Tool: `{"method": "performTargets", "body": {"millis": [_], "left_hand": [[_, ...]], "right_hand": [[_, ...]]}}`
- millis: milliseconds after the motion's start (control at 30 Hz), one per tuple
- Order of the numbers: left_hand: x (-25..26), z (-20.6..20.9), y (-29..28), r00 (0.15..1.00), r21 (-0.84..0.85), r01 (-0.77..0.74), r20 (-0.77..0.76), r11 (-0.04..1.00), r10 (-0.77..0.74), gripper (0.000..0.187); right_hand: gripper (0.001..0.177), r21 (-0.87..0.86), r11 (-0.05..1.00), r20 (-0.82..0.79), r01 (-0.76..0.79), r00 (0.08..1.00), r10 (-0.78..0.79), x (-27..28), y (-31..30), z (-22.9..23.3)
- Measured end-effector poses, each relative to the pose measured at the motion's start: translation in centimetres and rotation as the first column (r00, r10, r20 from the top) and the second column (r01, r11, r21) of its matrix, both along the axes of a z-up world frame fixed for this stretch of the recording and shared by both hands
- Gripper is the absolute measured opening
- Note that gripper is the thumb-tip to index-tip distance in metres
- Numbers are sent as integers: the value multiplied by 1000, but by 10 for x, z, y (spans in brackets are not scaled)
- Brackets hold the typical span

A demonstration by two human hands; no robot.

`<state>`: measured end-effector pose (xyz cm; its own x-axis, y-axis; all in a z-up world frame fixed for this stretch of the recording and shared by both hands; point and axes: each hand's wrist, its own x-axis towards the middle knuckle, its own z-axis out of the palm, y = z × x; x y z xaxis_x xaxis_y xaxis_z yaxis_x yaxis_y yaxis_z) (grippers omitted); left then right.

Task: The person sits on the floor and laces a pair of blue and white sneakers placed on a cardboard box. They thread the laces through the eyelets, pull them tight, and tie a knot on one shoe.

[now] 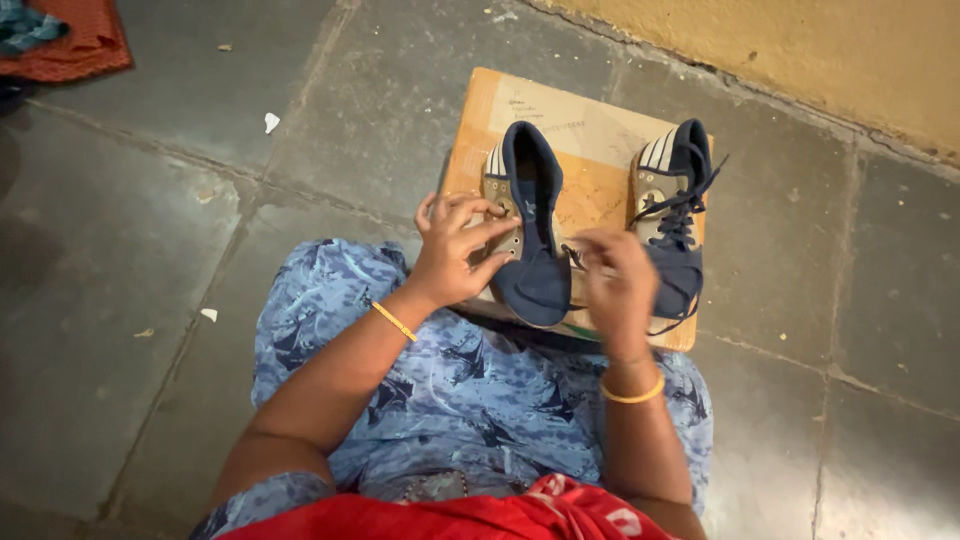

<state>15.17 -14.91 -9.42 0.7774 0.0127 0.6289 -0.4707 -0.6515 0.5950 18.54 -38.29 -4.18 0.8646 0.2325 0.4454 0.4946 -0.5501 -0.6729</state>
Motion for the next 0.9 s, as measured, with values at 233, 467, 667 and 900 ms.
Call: {"method": "performTargets", "body": {"millis": [233, 467, 667, 900], "left_hand": [[1, -6, 5, 994, -83, 47, -97, 995, -55, 32], [-5, -11, 6, 994, -211, 52, -79, 976, -70, 39], [-4, -10, 6, 989, -245, 71, -106, 967, -99, 33], [-5, -9, 6, 984, -262, 73, -140, 962, -112, 30]], "right_hand": [[12, -519, 832, 374, 195, 927, 16, -6, 46, 3], [12, -572, 806, 305, 154, 952, 35, -4, 43, -8], [15, -510, 858, 157, 66, 987, 18, 2, 44, -12], [11, -612, 782, 176, 116, 984, -8, -1, 45, -13]]}}
